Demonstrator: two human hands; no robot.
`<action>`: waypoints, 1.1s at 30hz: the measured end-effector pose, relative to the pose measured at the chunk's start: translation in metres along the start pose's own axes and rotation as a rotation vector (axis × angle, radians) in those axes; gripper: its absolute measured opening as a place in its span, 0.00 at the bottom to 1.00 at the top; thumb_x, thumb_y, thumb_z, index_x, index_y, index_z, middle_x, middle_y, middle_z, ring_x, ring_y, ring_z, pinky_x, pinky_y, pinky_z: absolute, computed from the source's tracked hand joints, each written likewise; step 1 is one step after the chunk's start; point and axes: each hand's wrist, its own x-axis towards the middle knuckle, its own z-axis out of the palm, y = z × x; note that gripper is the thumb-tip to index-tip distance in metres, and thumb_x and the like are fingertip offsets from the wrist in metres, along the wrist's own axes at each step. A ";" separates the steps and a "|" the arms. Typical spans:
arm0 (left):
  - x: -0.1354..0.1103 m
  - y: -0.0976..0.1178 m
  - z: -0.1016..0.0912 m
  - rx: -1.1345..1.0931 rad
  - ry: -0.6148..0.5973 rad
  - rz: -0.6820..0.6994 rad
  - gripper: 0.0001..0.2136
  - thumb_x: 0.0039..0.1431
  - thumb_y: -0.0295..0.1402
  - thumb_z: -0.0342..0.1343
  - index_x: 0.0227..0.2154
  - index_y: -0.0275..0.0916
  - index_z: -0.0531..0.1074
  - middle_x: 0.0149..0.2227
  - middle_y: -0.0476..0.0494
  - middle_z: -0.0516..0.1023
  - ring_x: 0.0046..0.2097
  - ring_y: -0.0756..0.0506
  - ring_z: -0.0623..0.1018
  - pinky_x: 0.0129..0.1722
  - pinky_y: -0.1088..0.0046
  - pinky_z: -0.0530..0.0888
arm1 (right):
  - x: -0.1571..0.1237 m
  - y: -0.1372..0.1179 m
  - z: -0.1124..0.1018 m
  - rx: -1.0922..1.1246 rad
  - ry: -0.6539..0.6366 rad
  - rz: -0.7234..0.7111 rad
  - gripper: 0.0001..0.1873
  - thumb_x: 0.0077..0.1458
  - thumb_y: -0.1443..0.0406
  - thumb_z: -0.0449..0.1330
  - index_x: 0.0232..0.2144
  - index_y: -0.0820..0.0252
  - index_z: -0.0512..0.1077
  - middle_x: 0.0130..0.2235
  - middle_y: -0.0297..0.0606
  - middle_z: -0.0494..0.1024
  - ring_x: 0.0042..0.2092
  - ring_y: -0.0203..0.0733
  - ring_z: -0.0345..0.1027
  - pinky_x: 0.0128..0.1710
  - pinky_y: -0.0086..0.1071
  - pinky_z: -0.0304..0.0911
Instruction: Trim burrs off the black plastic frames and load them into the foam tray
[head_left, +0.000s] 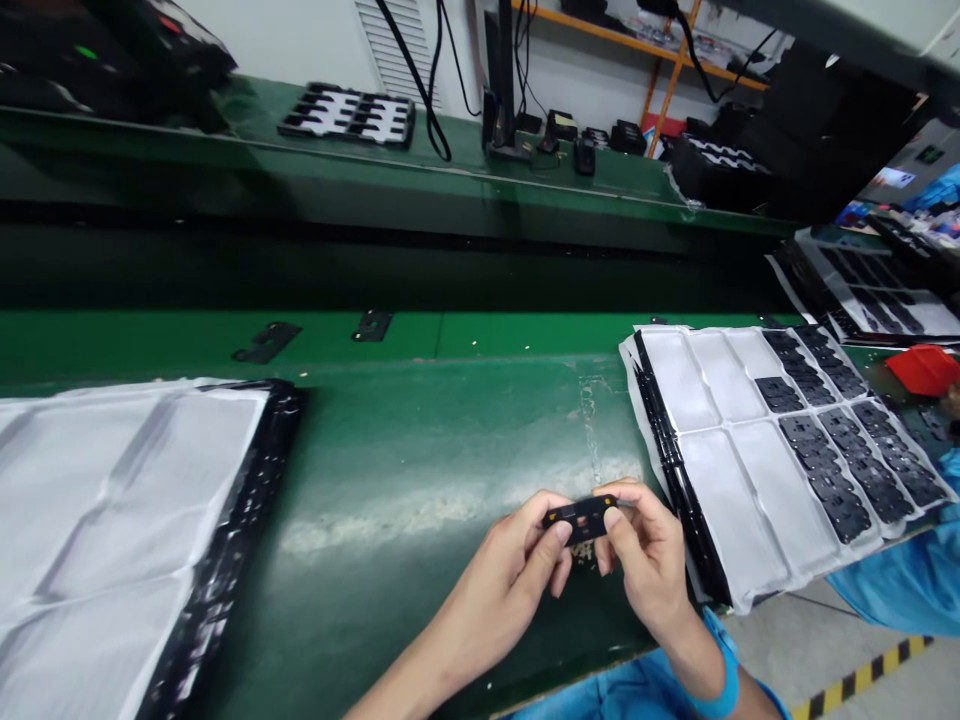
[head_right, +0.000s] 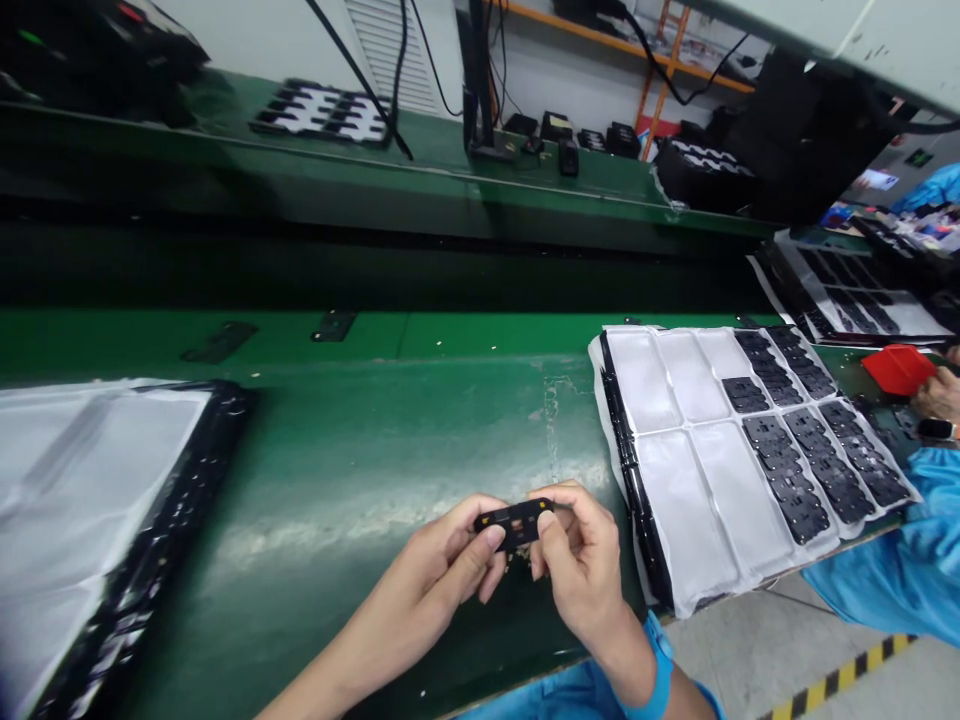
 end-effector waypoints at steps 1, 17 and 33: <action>0.000 -0.001 0.001 0.007 0.002 -0.001 0.15 0.75 0.44 0.45 0.41 0.39 0.69 0.24 0.54 0.70 0.26 0.49 0.69 0.32 0.73 0.66 | -0.001 0.001 0.000 -0.004 0.001 -0.006 0.11 0.70 0.59 0.59 0.44 0.59 0.77 0.21 0.27 0.71 0.20 0.32 0.66 0.21 0.24 0.61; -0.011 -0.001 -0.004 0.054 0.016 0.036 0.15 0.75 0.45 0.46 0.42 0.40 0.70 0.23 0.54 0.72 0.25 0.50 0.70 0.29 0.75 0.66 | -0.004 -0.014 0.010 0.054 0.004 -0.106 0.07 0.70 0.62 0.59 0.43 0.58 0.76 0.28 0.30 0.73 0.23 0.31 0.70 0.23 0.24 0.65; -0.016 0.004 -0.006 0.076 -0.025 0.021 0.16 0.76 0.46 0.43 0.41 0.39 0.69 0.22 0.54 0.68 0.24 0.49 0.69 0.31 0.74 0.67 | -0.001 -0.007 0.012 0.091 0.033 -0.053 0.09 0.68 0.60 0.63 0.36 0.58 0.75 0.27 0.29 0.74 0.19 0.27 0.65 0.19 0.22 0.59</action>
